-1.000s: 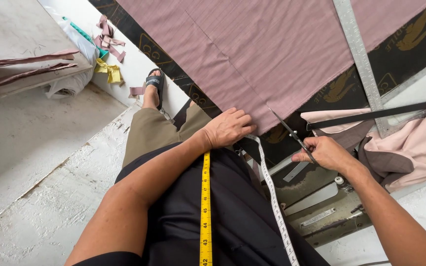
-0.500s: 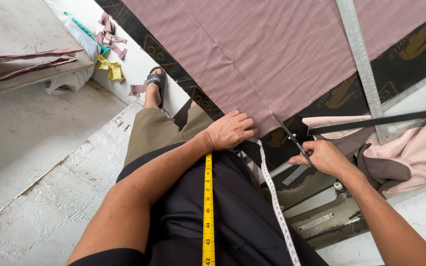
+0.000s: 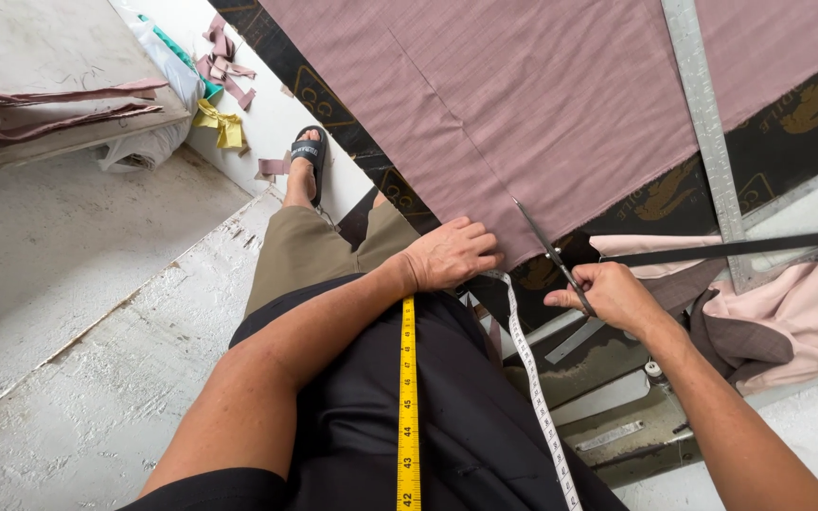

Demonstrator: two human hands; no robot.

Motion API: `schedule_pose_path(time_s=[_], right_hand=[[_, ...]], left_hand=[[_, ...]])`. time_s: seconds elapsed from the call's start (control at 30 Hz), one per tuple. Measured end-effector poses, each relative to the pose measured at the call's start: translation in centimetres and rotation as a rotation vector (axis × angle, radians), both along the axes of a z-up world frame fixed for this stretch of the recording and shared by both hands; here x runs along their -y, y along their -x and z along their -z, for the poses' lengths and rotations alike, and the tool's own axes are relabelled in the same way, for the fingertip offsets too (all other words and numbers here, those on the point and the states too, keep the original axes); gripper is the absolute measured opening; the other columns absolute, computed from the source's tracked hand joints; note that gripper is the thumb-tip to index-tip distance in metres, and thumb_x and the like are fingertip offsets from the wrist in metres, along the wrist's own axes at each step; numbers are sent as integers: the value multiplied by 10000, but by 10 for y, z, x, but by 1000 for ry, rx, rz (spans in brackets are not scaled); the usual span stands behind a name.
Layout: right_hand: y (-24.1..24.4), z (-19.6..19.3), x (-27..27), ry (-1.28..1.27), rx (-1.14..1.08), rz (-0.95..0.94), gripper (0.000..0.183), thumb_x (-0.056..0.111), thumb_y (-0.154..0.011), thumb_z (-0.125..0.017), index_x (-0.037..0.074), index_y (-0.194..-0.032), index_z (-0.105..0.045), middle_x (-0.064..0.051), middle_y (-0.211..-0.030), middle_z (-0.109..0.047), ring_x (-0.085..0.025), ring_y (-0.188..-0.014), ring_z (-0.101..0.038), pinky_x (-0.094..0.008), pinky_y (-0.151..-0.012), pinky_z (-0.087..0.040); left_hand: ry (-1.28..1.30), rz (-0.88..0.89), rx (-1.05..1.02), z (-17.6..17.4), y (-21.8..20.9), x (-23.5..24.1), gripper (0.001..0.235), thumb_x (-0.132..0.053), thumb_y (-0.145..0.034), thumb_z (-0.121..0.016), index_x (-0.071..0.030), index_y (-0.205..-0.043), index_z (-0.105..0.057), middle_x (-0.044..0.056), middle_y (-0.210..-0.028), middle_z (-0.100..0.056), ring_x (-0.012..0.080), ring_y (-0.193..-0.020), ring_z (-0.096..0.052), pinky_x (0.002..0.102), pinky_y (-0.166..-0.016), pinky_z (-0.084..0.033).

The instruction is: Measuring, marking, and cutting fabric pieces on a workbench for garment production.

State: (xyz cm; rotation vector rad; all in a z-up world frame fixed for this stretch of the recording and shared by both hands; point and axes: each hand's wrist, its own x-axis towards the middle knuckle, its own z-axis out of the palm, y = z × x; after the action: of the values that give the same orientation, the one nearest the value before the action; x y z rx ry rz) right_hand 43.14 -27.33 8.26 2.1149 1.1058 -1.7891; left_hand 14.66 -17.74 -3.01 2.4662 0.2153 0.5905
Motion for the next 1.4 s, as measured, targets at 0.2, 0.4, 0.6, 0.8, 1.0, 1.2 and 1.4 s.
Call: schedule_pose_path(time_s=[0.2, 0.4, 0.6, 0.8, 1.0, 1.2, 1.4], right_hand=[[20, -8, -32, -23, -36, -8, 490, 523, -681, -924, 82, -683, -709, -65, -499, -655, -187, -537, -637, -306, -598, -488], [22, -6, -33, -66, 9, 4, 500, 521, -709, -914, 82, -625, -691, -64, -441, -618, -171, -495, -605, -272, -572, -469], [35, -14, -61, -47, -35, -7, 478, 517, -691, -925, 88, -675, -716, -66, -480, -646, -183, -535, -624, -296, -583, -481], [38, -2, -63, -38, 1, -2, 478, 558, -688, -911, 121, -645, -721, -50, -458, -628, -189, -543, -635, -292, -617, -484], [32, 13, -62, -38, 9, -23, 474, 547, -663, -922, 118, -641, -723, -65, -459, -634, -201, -546, -644, -305, -618, -489], [49, 1, -96, -34, -28, -1, 483, 552, -692, -915, 109, -676, -722, -56, -490, -642, -187, -550, -628, -291, -610, -475], [47, 11, -92, -51, -21, 45, 472, 514, -727, -906, 99, -637, -698, -38, -465, -637, -145, -507, -650, -247, -563, -453]], left_hand=[[-18, -14, 13, 7, -1, 4, 265, -285, -1046, -315, -174, -1033, -555, 42, -935, -466, 256, -861, -503, 387, -762, -425], [-24, -20, 21, -4, 1, -2, 199, -261, -1022, -374, -171, -1009, -552, 40, -930, -467, 252, -855, -499, 377, -768, -425], [-25, -40, 44, 0, 0, 0, 196, -265, -1028, -383, -163, -1010, -549, 47, -928, -471, 258, -845, -500, 384, -763, -426], [-8, -24, 43, 1, -1, 0, 156, -251, -1001, -415, -164, -947, -533, 43, -925, -466, 257, -838, -494, 386, -760, -419], [-2, -24, 42, -5, 0, -3, 135, -241, -994, -434, -159, -937, -525, 51, -914, -462, 266, -831, -497, 390, -761, -422], [-3, -15, 32, 4, -2, 2, 150, -246, -994, -405, -167, -939, -520, 44, -917, -456, 263, -825, -479, 390, -752, -406], [11, -21, 51, 3, -1, 1, 159, -235, -1006, -404, -158, -924, -517, 49, -913, -457, 266, -827, -483, 390, -747, -408]])
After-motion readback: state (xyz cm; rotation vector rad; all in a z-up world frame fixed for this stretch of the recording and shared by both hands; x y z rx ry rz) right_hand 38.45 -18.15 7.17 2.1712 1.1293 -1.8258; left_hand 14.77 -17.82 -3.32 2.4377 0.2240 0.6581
